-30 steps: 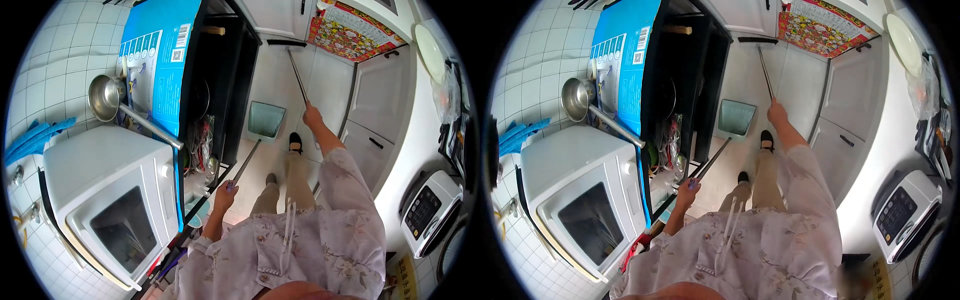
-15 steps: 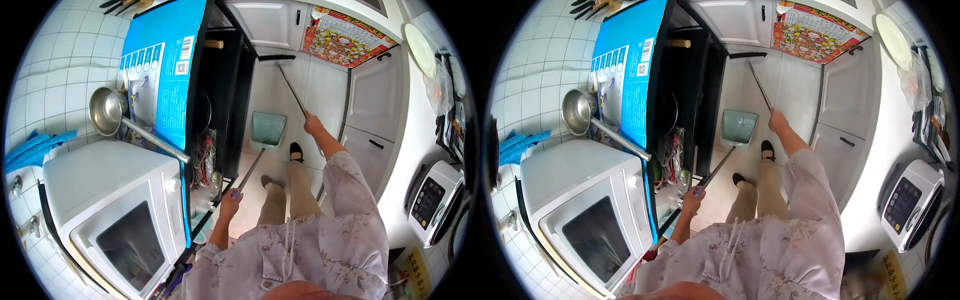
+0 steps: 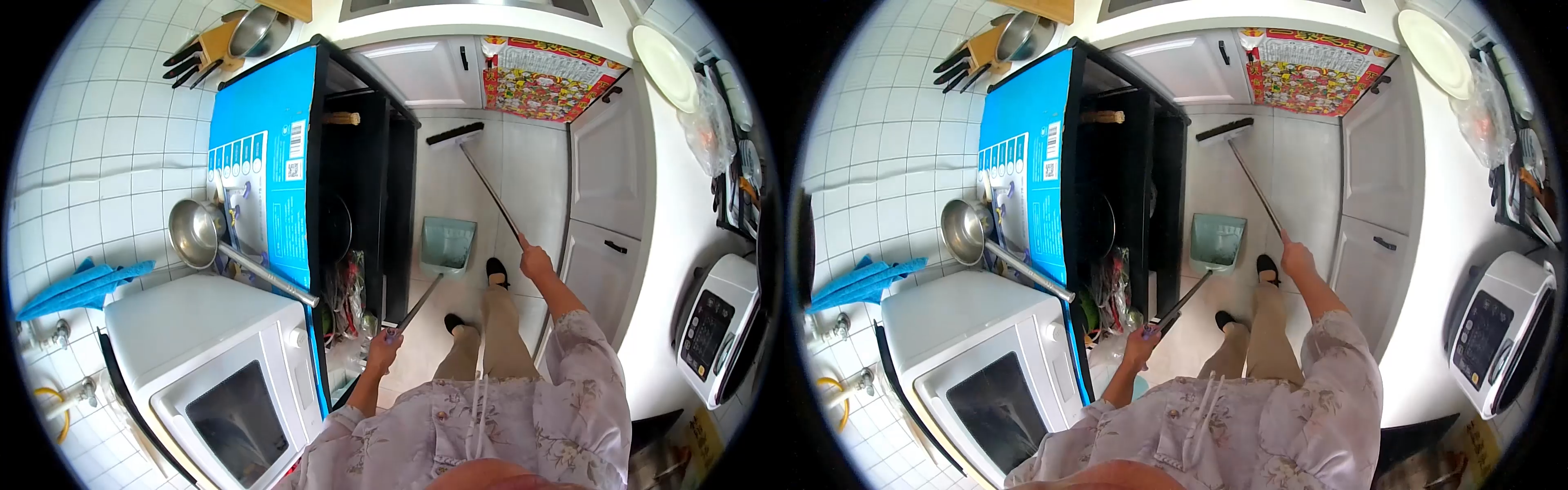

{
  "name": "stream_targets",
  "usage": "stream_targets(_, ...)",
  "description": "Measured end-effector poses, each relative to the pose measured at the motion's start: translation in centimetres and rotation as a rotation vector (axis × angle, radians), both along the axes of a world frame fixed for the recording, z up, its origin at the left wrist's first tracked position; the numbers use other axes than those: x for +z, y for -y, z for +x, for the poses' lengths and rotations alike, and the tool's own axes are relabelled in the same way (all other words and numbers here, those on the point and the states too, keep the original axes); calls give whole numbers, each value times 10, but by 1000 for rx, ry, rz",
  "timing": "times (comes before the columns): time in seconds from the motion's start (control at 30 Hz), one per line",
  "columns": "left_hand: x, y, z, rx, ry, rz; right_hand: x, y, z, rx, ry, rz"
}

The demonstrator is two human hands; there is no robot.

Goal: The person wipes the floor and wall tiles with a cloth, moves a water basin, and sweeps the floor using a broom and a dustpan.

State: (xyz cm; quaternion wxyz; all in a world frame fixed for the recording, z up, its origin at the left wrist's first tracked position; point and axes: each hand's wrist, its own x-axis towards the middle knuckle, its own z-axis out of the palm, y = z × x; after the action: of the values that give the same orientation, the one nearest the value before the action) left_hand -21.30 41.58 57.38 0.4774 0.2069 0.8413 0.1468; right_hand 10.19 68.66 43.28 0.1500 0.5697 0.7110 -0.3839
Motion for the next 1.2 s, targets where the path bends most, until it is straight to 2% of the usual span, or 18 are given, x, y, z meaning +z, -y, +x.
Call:
stream_targets(0.17,-12,-7,-2,44,-3,-12,-33,9,10,-98,-72,-9)
stream_targets(0.27,-19,-10,-5,93,57,-1,-13,27,23,-104,-21,-137)
stream_targets(0.33,-5,-24,-2,38,-3,-115,12,42,37,-69,52,-259)
stream_targets(0.37,-11,-19,-2,86,46,10,15,41,43,-83,14,-260)
stream_targets(0.4,-7,-22,0,90,54,1,17,40,49,-96,-22,-262)
stream_targets(0.5,-5,-33,3,73,20,-12,17,13,47,-88,-105,-127)
stream_targets(0.57,-2,-38,4,85,23,-21,-19,-15,36,-78,-129,14)
stream_targets(0.7,2,-42,11,115,14,-1,-37,-72,13,-124,-100,4)
stream_targets(0.87,-1,-39,8,59,-41,-20,-35,-11,51,-141,-54,-43)
stream_targets(0.93,-13,-29,0,77,-15,10,-26,13,69,-133,-167,11)
stream_targets(1.0,-23,-21,-2,83,-9,46,-19,13,79,-133,-141,16)
stream_targets(1.03,-11,-31,2,65,-30,5,-13,11,80,-136,-131,17)
stream_targets(1.1,-13,-30,2,67,-25,4,-32,-24,74,-105,27,3)
stream_targets(1.17,-8,-34,4,97,-21,-18,-53,-63,74,-70,43,100)
stream_targets(1.2,-7,-34,4,93,-19,-23,-57,-86,74,-97,123,56)
